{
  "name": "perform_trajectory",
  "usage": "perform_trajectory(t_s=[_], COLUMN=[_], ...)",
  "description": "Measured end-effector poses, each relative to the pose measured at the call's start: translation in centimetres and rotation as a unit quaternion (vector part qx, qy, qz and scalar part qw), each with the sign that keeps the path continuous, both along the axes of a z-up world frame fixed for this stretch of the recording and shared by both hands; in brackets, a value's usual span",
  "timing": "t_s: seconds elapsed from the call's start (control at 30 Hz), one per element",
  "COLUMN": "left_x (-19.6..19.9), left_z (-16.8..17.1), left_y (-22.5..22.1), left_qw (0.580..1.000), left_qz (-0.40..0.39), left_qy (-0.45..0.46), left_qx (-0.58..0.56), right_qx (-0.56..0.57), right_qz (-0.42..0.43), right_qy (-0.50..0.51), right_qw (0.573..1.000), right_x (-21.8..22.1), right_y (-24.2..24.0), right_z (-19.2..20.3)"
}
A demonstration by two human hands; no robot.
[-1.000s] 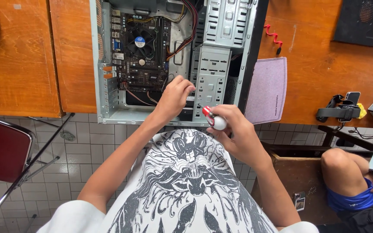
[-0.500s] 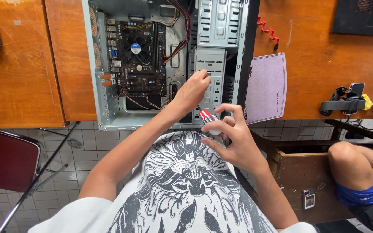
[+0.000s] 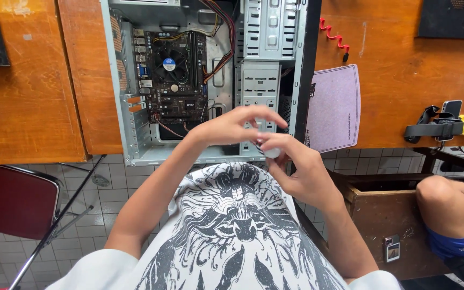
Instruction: Securing a hard drive into a computer case using a screwdriver and screws
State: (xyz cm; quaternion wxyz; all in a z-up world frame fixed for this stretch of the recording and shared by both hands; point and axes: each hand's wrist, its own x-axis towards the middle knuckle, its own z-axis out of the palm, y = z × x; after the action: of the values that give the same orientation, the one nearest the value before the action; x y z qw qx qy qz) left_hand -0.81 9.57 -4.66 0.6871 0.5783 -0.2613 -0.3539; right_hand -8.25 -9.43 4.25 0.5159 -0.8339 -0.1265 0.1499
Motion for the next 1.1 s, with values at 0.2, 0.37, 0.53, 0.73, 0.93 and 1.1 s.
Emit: perform_trajectory(t_s=[0.2,0.37,0.53,0.73,0.93,1.1], left_x=[-0.9,-1.4,-3.1,-3.5,-3.9,-3.3], left_z=[-0.9,-0.9,-4.5,-4.0,-4.4,-1.5], left_y=[0.8,0.4,-0.5,-1.1,-1.7,-0.3], left_qw=[0.996,0.992,0.983,0.978,0.975,0.985], left_qz=[-0.03,0.01,0.02,0.04,0.096,0.032], left_qy=[-0.048,-0.11,-0.144,-0.18,-0.184,-0.114], left_qx=[0.062,0.068,0.108,0.102,0.079,0.124], right_qx=[-0.01,-0.002,0.012,0.001,0.072,0.083], right_qz=[-0.026,-0.016,-0.025,-0.024,-0.015,-0.042], right_qy=[-0.065,-0.079,-0.062,-0.057,0.045,0.075], right_qw=[0.998,0.997,0.998,0.998,0.996,0.993], right_x=[0.8,0.7,0.5,0.6,0.7,0.8], right_y=[-0.6,-0.5,-0.3,-0.3,-0.6,-0.9], right_z=[-1.5,-1.5,-1.7,-1.5,-2.2,-2.0])
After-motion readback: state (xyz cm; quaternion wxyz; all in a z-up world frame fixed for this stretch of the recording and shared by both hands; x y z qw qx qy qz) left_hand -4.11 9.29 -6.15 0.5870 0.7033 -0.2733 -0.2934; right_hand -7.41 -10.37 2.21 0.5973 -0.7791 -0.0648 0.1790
